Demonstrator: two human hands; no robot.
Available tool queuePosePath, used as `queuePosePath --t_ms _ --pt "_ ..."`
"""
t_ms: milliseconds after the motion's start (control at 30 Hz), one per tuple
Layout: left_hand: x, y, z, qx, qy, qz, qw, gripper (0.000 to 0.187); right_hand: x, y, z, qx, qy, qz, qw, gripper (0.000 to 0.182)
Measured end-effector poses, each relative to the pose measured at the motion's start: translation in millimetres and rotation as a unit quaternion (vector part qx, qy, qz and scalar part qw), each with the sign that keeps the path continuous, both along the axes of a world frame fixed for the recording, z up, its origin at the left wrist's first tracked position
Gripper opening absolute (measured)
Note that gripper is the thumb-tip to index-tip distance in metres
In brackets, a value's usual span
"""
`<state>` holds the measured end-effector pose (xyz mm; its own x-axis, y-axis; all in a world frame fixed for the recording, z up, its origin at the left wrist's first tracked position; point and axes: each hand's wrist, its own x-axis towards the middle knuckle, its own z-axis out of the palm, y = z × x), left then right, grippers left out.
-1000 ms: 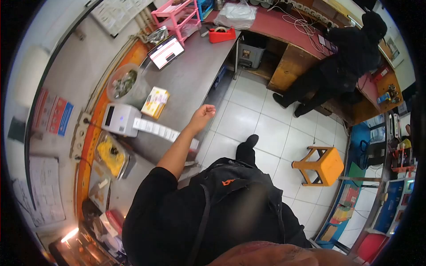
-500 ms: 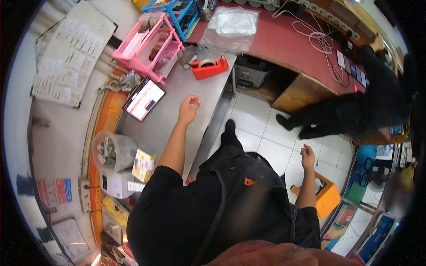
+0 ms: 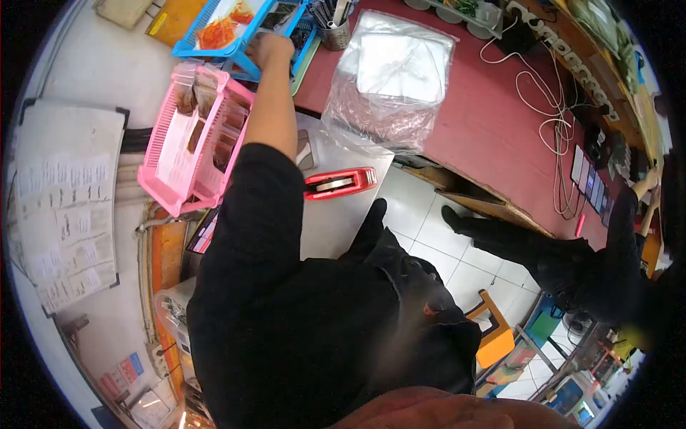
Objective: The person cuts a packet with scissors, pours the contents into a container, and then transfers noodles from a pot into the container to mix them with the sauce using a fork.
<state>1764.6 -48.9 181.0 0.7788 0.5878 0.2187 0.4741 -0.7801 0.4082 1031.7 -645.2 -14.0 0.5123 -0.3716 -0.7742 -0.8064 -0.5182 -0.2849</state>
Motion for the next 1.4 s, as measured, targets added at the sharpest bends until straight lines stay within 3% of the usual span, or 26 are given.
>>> queuePosePath --t_ms 133,233,367,433,533,600,633,667,700,800,867,933,1167,1200,1300,1333,1400 --pt "31.2 6.2 20.8 -0.067 0.152 0.191 0.967 0.049 16.7 11.1 20.1 0.003 0.023 -0.015 1.000 0.034" --pt "29.6 22.4 29.7 -0.092 0.218 0.102 0.966 0.054 21.1 19.4 30.0 0.005 0.030 -0.027 0.999 0.035" --pt "39.6 32.5 2.7 0.021 0.195 0.123 0.973 0.062 17.7 26.5 38.4 0.006 0.041 -0.047 0.998 0.035" --pt "25.5 17.2 16.7 0.046 0.152 0.128 0.979 0.064 12.1 27.4 38.8 0.009 0.049 -0.054 0.997 0.035" --pt "43.3 39.3 -29.4 0.113 -0.046 0.046 0.991 0.053 17.6 21.9 36.0 0.013 0.046 -0.061 0.997 0.036" --pt "8.0 -19.2 -7.8 0.260 -0.145 -0.141 0.944 0.037 4.4 23.4 34.7 0.016 0.066 -0.064 0.996 0.036" --pt "-1.5 -44.3 -18.7 0.280 -0.156 -0.206 0.925 0.026 1.6 26.1 31.7 0.019 0.072 -0.065 0.995 0.036" --pt "-14.6 -65.2 -29.0 0.199 -0.138 -0.279 0.929 0.024 -2.1 27.3 30.9 0.022 0.076 -0.065 0.995 0.036" --pt "-26.5 -76.9 -39.0 0.227 -0.058 -0.279 0.931 0.028 -5.5 26.4 30.7 0.022 0.080 -0.067 0.994 0.036" --pt "-8.9 -41.1 -98.4 0.184 0.063 -0.122 0.973 0.032 -13.3 24.7 32.5 0.023 0.091 -0.069 0.993 0.036" --pt "11.1 -7.3 -108.6 0.131 0.101 -0.022 0.986 0.034 -11.7 24.3 33.4 0.022 0.094 -0.071 0.993 0.037" --pt "41.2 33.3 -110.7 0.007 0.306 -0.023 0.952 0.038 -10.0 18.4 33.8 0.021 0.092 -0.072 0.993 0.037" --pt "49.0 47.3 -133.4 0.012 0.279 0.104 0.955 0.041 -27.2 36.1 37.2 0.018 0.114 -0.085 0.990 0.038" --pt "47.3 48.0 -139.3 -0.024 0.173 0.167 0.970 0.042 -29.3 37.3 39.1 0.018 0.116 -0.088 0.989 0.038" --pt "42.7 44.7 -139.6 0.069 0.158 0.114 0.978 0.044 -33.1 43.1 41.7 0.020 0.117 -0.092 0.989 0.038" --pt "51.8 63.4 -172.0 0.094 0.107 0.116 0.983 0.038 -34.0 44.8 41.2 0.021 0.116 -0.094 0.989 0.038" --pt "39.9 44.0 -163.6 0.143 0.051 0.081 0.985 0.034 -38.4 48.0 40.1 0.023 0.113 -0.097 0.988 0.038"
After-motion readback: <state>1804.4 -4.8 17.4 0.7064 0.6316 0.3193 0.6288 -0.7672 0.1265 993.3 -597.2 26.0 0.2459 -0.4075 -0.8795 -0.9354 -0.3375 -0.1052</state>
